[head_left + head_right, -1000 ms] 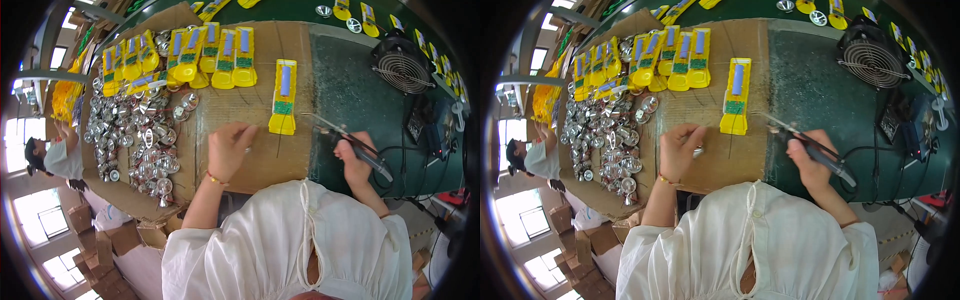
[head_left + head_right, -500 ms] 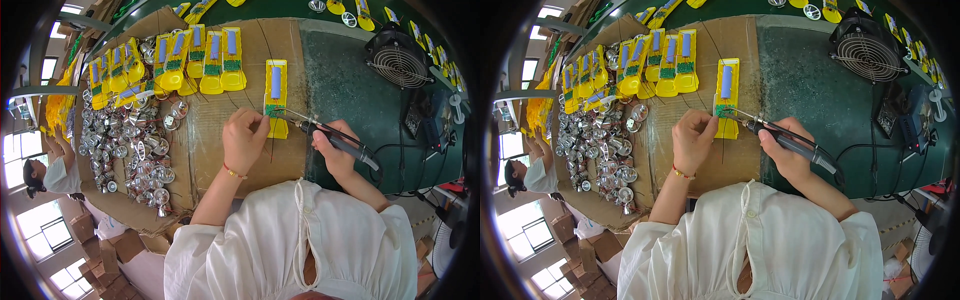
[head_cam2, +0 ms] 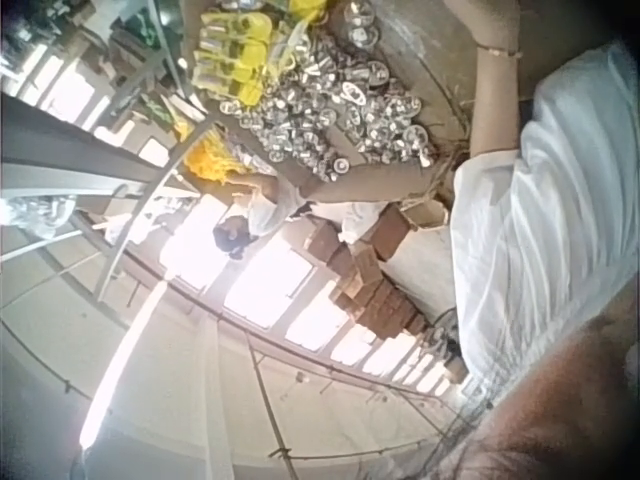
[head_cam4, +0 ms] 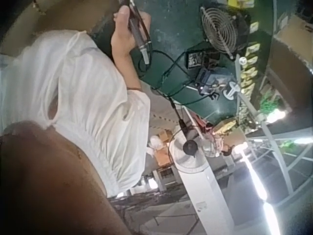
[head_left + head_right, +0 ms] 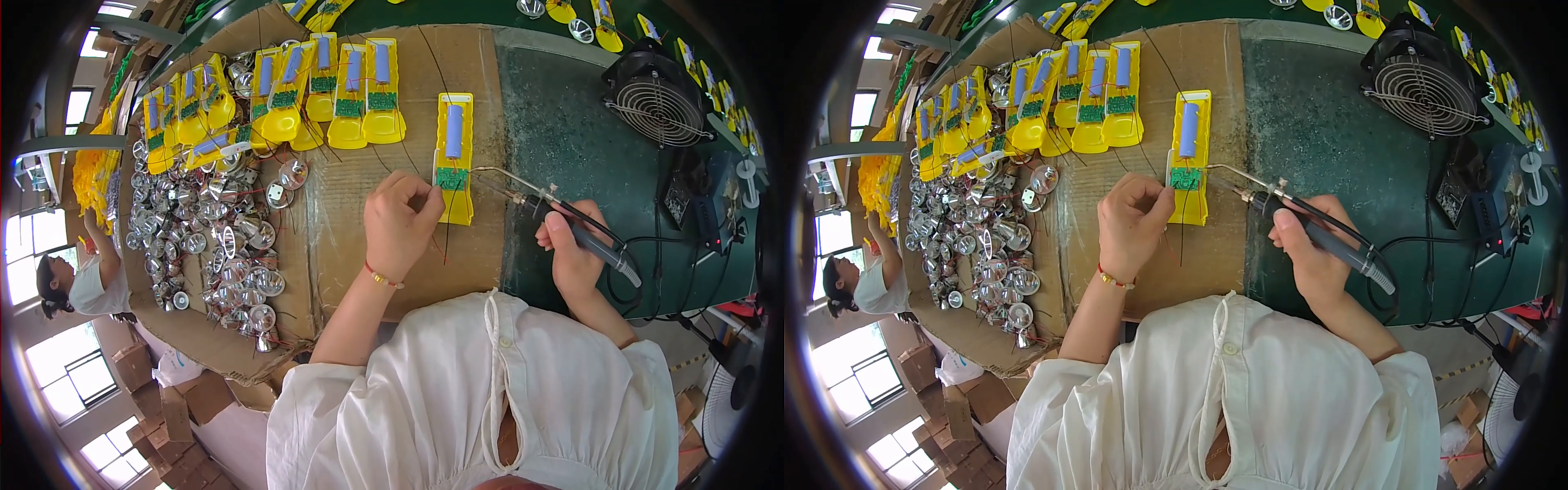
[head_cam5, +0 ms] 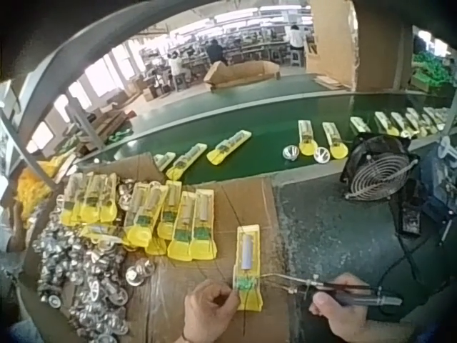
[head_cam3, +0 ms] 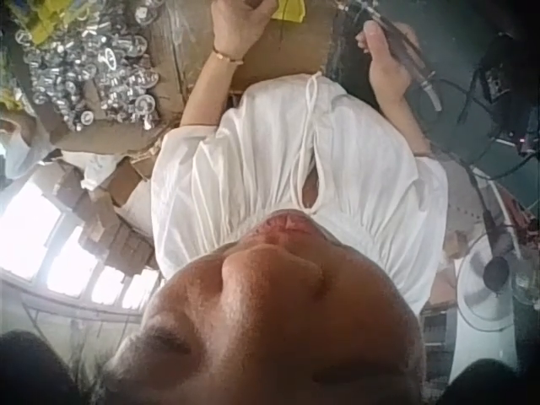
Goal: Soldering wires onto circuit boards for solar-powered lights on an assembly line.
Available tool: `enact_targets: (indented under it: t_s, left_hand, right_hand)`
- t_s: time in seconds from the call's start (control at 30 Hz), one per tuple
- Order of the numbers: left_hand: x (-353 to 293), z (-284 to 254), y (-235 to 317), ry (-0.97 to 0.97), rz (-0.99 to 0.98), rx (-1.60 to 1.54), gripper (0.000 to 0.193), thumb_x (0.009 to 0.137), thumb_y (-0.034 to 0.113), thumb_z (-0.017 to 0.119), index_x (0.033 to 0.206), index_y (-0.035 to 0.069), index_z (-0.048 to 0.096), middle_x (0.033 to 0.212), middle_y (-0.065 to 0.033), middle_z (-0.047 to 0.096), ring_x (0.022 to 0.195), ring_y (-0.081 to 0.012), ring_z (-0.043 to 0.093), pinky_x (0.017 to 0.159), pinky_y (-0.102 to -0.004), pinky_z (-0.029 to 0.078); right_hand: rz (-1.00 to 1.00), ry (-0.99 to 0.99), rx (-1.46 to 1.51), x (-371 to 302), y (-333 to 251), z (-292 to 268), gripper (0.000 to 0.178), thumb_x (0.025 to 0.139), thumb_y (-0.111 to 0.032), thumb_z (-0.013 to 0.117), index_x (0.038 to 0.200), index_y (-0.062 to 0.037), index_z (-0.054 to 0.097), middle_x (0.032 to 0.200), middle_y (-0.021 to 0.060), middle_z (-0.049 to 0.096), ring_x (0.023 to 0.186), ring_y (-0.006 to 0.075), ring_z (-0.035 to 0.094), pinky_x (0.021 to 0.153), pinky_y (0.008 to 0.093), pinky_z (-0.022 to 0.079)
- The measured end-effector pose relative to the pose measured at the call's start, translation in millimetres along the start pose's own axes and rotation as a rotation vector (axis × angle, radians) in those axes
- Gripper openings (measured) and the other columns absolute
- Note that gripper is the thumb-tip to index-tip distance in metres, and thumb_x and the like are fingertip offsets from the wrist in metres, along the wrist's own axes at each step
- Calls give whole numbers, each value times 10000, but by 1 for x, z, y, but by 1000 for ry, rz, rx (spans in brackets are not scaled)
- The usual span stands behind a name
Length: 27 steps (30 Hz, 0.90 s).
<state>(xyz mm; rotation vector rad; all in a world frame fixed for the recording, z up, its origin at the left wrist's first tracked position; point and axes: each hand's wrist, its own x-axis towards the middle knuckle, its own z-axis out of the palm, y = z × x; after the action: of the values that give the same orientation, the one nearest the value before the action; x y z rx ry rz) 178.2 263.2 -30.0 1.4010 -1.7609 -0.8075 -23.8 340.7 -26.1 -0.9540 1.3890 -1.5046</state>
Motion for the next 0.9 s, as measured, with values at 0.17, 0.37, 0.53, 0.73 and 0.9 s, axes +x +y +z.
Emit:
enact_targets:
  t_s: [0.17,0.37,0.53,0.73,0.9]
  left_hand:
    - [0,1,1,20,-7,9,128,706,39,639,618,-6,558,602,-80,546,485,-173,559,474,-270,436]
    - [-12,-9,4,172,-1,-167,115,701,42,672,789,23,601,791,-105,583,699,-202,592,649,-282,479]
    - [-24,-42,10,-255,326,18,253,654,39,715,896,74,652,986,-86,558,1010,-272,506,842,-349,436]
    - [-20,-11,2,-113,286,112,90,652,48,721,710,38,652,899,-70,544,907,-251,512,725,-324,450]
    - [-12,-3,-1,-102,41,20,81,710,60,693,760,11,653,858,-62,517,754,-151,514,643,-251,433]
  right_hand:
    - [5,19,36,-2,3,-6,137,805,-56,620,860,19,520,666,81,589,559,104,565,507,209,460]
    - [-3,22,20,-7,1,-10,139,801,-60,629,846,18,523,669,81,591,567,100,562,516,212,460]
    - [-30,9,8,-6,4,-15,145,797,-65,637,844,21,532,672,79,594,583,102,566,526,219,462]
    - [-52,-33,-14,-11,4,-8,147,792,-64,643,845,20,534,677,76,603,593,95,569,531,213,455]
    - [-85,-53,-56,-9,5,0,145,777,-59,657,839,12,547,663,54,608,576,72,557,522,204,443]
